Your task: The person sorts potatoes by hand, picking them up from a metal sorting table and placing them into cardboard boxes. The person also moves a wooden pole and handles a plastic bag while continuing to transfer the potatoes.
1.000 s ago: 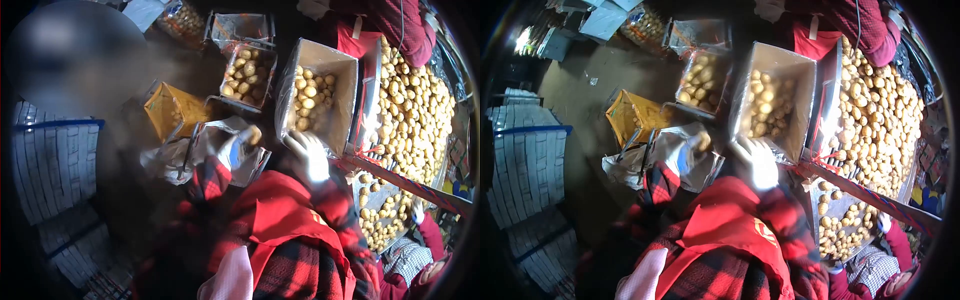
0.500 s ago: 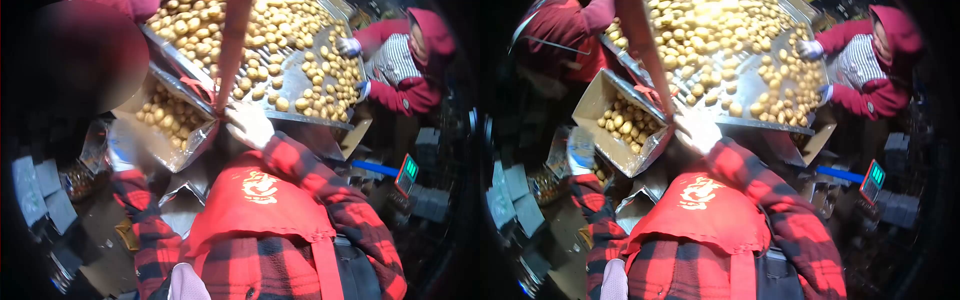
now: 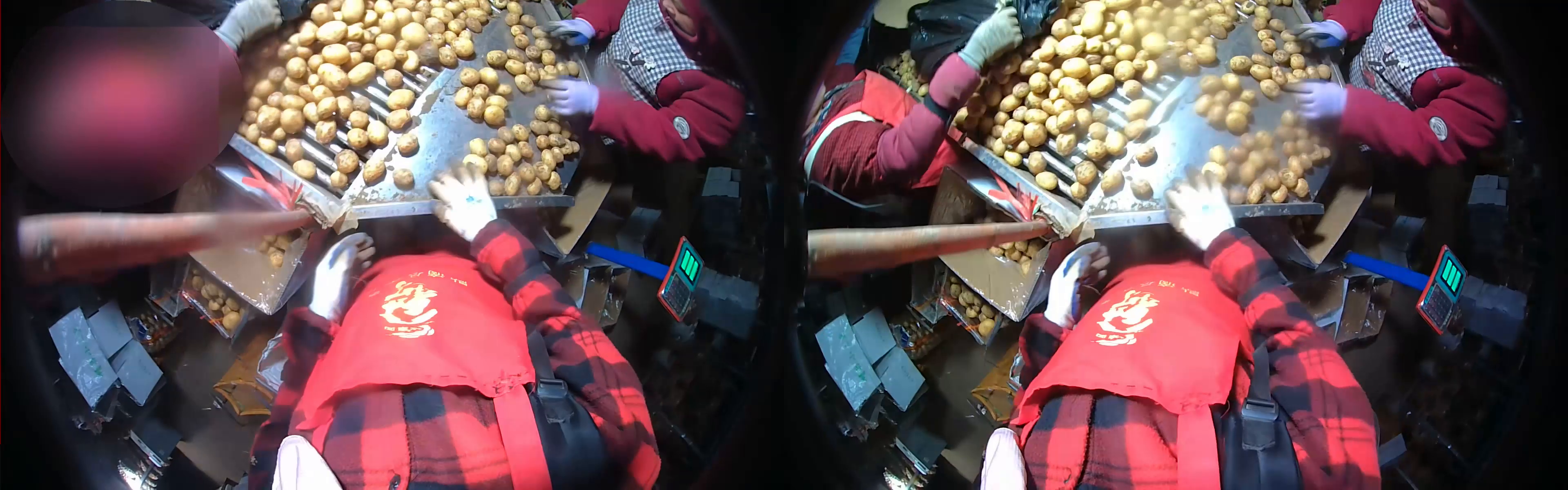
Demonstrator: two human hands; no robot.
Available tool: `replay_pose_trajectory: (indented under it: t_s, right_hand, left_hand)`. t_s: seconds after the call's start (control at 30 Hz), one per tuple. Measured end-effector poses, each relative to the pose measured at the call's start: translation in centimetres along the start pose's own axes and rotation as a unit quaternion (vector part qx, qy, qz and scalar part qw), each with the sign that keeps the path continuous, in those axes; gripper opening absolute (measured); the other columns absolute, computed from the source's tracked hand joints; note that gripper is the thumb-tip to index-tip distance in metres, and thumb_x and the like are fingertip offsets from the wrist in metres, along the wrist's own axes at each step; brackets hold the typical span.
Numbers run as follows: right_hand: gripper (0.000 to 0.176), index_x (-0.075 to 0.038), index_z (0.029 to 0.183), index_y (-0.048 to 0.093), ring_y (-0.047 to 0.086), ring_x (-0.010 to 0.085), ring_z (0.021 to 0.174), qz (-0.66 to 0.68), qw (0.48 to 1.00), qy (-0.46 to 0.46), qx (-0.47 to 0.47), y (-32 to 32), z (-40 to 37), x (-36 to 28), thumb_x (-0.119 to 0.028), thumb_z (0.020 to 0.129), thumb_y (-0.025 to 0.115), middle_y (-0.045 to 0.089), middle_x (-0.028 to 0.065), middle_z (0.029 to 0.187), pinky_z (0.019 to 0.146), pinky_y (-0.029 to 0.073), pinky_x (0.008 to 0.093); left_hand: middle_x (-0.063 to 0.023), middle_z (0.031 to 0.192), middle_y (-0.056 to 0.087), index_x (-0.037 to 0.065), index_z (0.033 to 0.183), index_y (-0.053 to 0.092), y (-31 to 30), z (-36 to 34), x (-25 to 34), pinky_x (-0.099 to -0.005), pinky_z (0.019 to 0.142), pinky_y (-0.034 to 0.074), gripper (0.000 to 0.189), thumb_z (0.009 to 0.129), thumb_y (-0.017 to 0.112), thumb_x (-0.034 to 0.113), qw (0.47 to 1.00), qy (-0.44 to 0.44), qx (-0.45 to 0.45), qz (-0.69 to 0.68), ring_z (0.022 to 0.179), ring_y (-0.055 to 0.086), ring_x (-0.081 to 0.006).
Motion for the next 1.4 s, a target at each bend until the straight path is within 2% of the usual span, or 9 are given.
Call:
replay_pose_trajectory:
  t_s: [0.33,0.47,0.57,0.7,0.83,0.9,0.97,1.2,1.4]
  right_hand:
    - [0.049,-0.017,0.132,0.063,0.061,0.0339,0.105,-0.100,0.967,0.176,0.154,-5.3,2.6,17.5,-0.009,0.083,0.063,0.061,0.0124,0.134,0.096,0.045,0.0471]
    - [0.066,-0.025,0.147,0.048,0.058,0.0287,0.110,-0.242,0.952,0.178,-0.061,-0.1,9.8,26.1,-0.022,0.083,0.067,0.059,0.0072,0.122,0.091,0.045,0.0466]
    - [0.061,-0.022,0.143,0.052,0.059,0.0318,0.115,-0.145,0.965,0.174,-0.135,-1.6,13.4,28.2,-0.025,0.084,0.067,0.062,0.0114,0.122,0.093,0.046,0.0479]
    - [0.049,-0.014,0.132,0.061,0.061,0.0359,0.115,0.069,0.946,0.291,0.128,-5.8,11.1,25.1,-0.024,0.084,0.068,0.065,0.0152,0.127,0.097,0.050,0.0460]
    - [0.062,-0.005,0.143,0.052,0.049,0.0341,0.136,0.511,0.825,0.129,-0.202,-5.7,10.1,11.9,-0.012,0.084,0.068,0.056,0.0189,0.142,0.115,0.037,0.0437]
    - [0.063,-0.006,0.145,0.050,0.048,0.0361,0.137,0.349,0.927,0.080,-0.115,-4.5,15.8,14.2,-0.018,0.086,0.066,0.052,0.0188,0.147,0.116,0.037,0.0450]
    - [0.061,-0.010,0.146,0.050,0.048,0.0388,0.135,0.235,0.968,0.078,-0.030,-5.9,23.6,17.0,-0.024,0.088,0.063,0.050,0.0191,0.149,0.115,0.038,0.0461]
    - [0.035,-0.024,0.118,0.066,0.061,0.0355,0.104,-0.114,0.993,0.010,0.011,-4.6,29.6,13.6,-0.025,0.083,0.063,0.057,0.0159,0.118,0.085,0.052,0.0487]
    - [0.047,-0.023,0.133,0.057,0.062,0.0367,0.113,0.053,0.990,0.127,-0.016,-2.2,29.1,17.3,-0.028,0.087,0.062,0.060,0.0195,0.125,0.092,0.053,0.0482]
  left_hand:
    - [-0.0116,0.129,0.064,0.000,0.135,0.056,5.7,5.6,1.9,-0.0301,0.097,0.050,0.041,0.105,0.057,0.027,0.997,-0.070,-0.002,0.036,0.116,0.062,-0.0192]
    - [-0.0151,0.137,0.059,-0.002,0.141,0.050,10.2,9.6,3.2,-0.0350,0.102,0.050,0.046,0.105,0.056,0.026,0.997,-0.045,-0.060,0.010,0.125,0.059,-0.0255]
    - [-0.0136,0.137,0.059,-0.001,0.140,0.052,14.1,11.9,4.6,-0.0344,0.101,0.050,0.040,0.107,0.052,0.022,0.995,-0.039,-0.087,0.011,0.124,0.060,-0.0252]
    - [-0.0164,0.149,0.045,0.003,0.149,0.039,17.0,14.0,6.2,-0.0398,0.107,0.048,0.053,0.105,0.053,0.031,0.992,-0.061,-0.096,-0.061,0.134,0.051,-0.0284]
    - [-0.0143,0.140,0.049,0.007,0.146,0.040,15.9,17.3,4.5,-0.0459,0.099,0.055,0.051,0.104,0.054,0.033,0.974,-0.015,-0.063,-0.218,0.127,0.054,-0.0283]
    - [-0.0125,0.132,0.056,0.006,0.140,0.047,15.7,18.2,5.3,-0.0423,0.094,0.058,0.045,0.104,0.055,0.031,0.988,0.025,-0.041,-0.148,0.121,0.059,-0.0265]
    - [-0.0066,0.118,0.064,0.006,0.131,0.056,15.7,17.6,5.4,-0.0346,0.084,0.060,0.033,0.104,0.055,0.025,0.897,-0.165,-0.003,-0.410,0.104,0.066,-0.0218]
    - [0.0013,0.092,0.054,0.006,0.135,0.054,14.9,17.3,7.1,-0.0217,0.057,0.049,0.034,0.104,0.054,0.022,0.902,-0.119,-0.081,-0.407,0.074,0.057,-0.0101]
    - [0.0017,0.109,0.061,0.015,0.149,0.044,17.7,17.8,9.9,-0.0207,0.059,0.055,0.049,0.102,0.057,0.016,0.927,-0.153,0.000,-0.341,0.078,0.064,-0.0121]
Point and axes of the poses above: each hand's wrist, its own z-axis towards the middle knuckle, its own y-axis out of the palm, x = y × z, the point moved 6 cm from there along z, towards the middle knuckle
